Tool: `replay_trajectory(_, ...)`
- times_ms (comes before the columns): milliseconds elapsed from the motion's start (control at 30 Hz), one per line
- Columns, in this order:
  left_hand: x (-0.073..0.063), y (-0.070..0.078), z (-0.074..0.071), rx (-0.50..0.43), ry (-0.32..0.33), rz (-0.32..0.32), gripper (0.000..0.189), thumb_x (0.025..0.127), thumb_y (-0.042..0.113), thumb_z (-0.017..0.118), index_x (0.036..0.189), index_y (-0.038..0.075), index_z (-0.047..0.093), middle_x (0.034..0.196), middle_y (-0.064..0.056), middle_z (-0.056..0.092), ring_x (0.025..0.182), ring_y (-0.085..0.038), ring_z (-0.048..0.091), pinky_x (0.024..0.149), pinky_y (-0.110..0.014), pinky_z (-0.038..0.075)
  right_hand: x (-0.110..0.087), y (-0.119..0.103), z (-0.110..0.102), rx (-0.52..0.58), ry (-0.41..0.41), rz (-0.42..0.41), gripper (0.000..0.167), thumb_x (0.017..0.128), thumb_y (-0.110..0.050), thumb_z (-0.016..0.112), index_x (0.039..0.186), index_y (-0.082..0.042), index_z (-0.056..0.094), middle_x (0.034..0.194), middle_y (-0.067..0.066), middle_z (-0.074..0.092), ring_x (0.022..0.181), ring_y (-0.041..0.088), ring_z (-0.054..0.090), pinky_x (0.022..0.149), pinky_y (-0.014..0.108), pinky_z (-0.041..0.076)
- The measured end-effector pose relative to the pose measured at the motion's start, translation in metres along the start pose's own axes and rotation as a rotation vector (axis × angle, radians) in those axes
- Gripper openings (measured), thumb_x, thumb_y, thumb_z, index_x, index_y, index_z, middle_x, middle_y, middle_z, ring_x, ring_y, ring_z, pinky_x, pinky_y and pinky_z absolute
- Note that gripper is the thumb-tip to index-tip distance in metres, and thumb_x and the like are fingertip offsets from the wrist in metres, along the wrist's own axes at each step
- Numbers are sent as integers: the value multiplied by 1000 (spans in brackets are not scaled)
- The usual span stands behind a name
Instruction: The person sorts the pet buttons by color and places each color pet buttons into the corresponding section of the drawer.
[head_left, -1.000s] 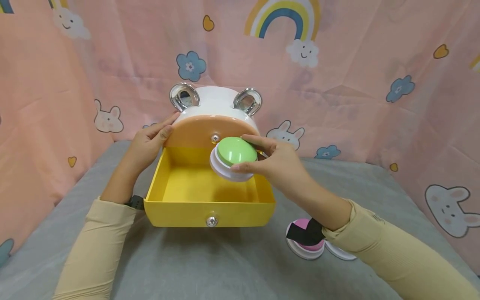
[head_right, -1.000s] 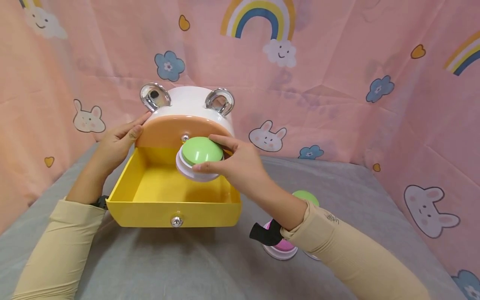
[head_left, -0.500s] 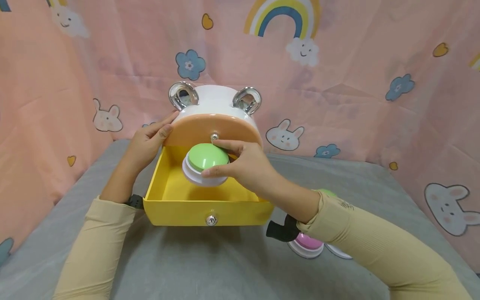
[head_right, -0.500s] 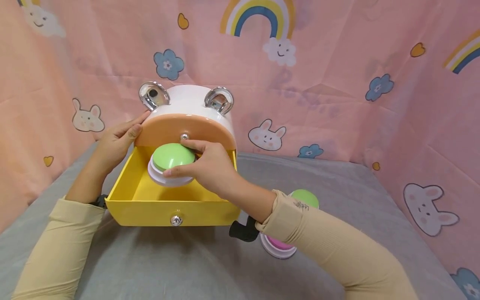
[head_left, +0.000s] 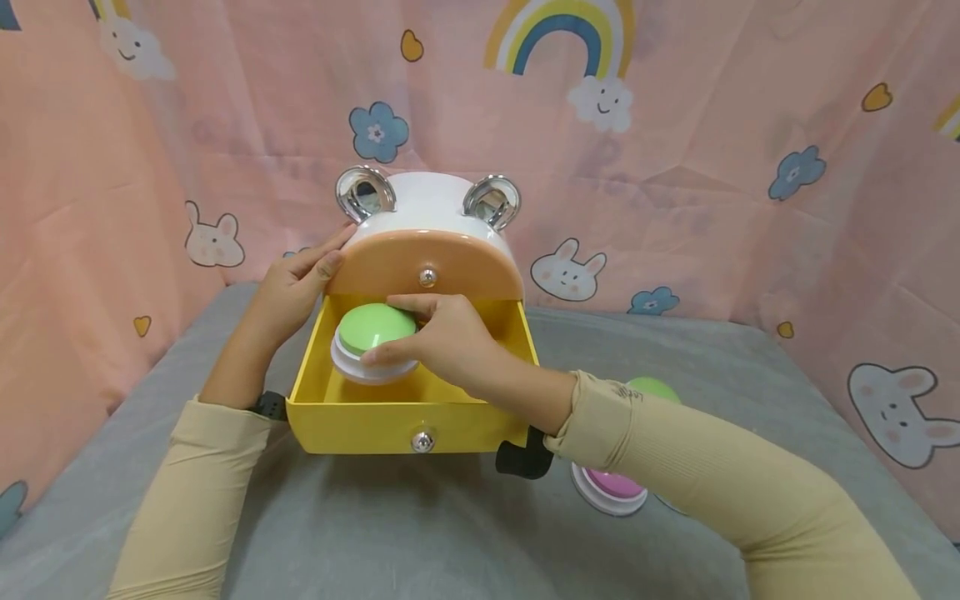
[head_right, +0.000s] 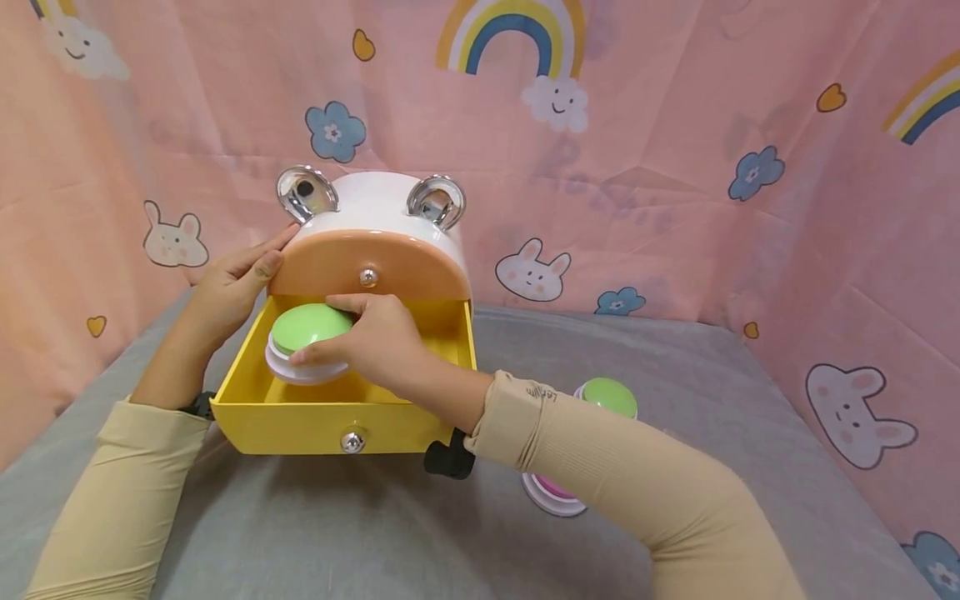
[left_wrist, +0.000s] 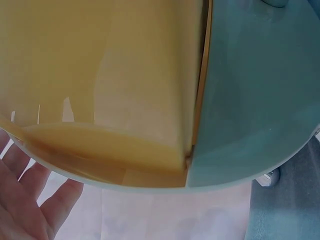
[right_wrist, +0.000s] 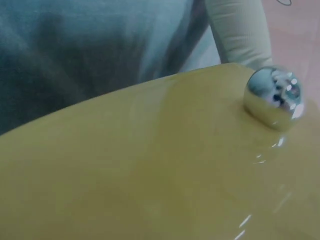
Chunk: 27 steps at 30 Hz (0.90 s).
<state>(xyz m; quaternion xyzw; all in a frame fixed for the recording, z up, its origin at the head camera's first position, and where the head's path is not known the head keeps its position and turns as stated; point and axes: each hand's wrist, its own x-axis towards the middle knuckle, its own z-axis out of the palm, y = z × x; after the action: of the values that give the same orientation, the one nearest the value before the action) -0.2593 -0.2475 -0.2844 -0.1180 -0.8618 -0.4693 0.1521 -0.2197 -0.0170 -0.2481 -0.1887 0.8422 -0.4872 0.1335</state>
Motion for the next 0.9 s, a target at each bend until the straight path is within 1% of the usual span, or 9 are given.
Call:
replay_trajectory(133, 0, 0, 1, -11, 1, -1, 46, 103, 49, 44, 148, 39, 45, 158, 5, 40, 150, -25, 32, 121, -56, 30, 4, 2, 1, -19, -6, 20, 70, 77, -25, 87, 141, -15, 59, 138, -2, 64, 119, 14, 61, 107, 30, 51)
replay_trajectory(267, 0, -1, 1, -21, 7, -1, 47, 103, 48, 44, 149, 37, 45, 157, 6, 40, 150, -24, 32, 121, -55, 30, 7, 4, 2, -21, -31, 65, 70, 76, -23, 88, 140, -15, 59, 137, 0, 64, 120, 15, 60, 108, 31, 50)
replay_trajectory(400, 0, -2, 0, -23, 7, -2, 46, 103, 48, 44, 149, 37, 45, 158, 6, 40, 150, -24, 32, 121, -55, 31, 8, 6, 5, -83, -66, 100, 73, 75, -27, 88, 141, -17, 58, 139, 0, 63, 122, 15, 58, 109, 32, 48)
replay_trajectory(567, 0, 0, 0, -25, 2, -16, 46, 103, 49, 44, 148, 40, 44, 158, 6, 39, 150, -24, 32, 121, -57, 30, 10, 8, 9, -202, -109, 70, 74, 75, -32, 88, 141, -19, 58, 137, -1, 65, 117, 15, 57, 104, 30, 48)
replay_trajectory(700, -1, 0, 0, -17, 3, -11, 47, 103, 49, 44, 148, 38, 45, 158, 7, 40, 150, -25, 32, 121, -56, 31, 11, 10, 11, -276, -126, 61, 74, 74, -34, 88, 140, -20, 60, 135, -1, 66, 113, 15, 56, 96, 27, 48)
replay_trajectory(800, -1, 0, 0, -9, 8, -8, 47, 103, 49, 44, 148, 38, 45, 157, 7, 41, 149, -25, 34, 120, -56, 32, 11, 10, 11, -293, -136, 68, 75, 73, -34, 89, 140, -19, 59, 136, 0, 65, 111, 14, 56, 91, 25, 47)
replay_trajectory(900, -1, 0, 0, -6, 10, -10, 47, 103, 50, 44, 148, 38, 46, 157, 7, 41, 149, -25, 35, 120, -56, 32, 11, 10, 12, -278, -144, 78, 76, 72, -32, 89, 140, -18, 59, 138, 1, 63, 110, 14, 58, 90, 24, 48)
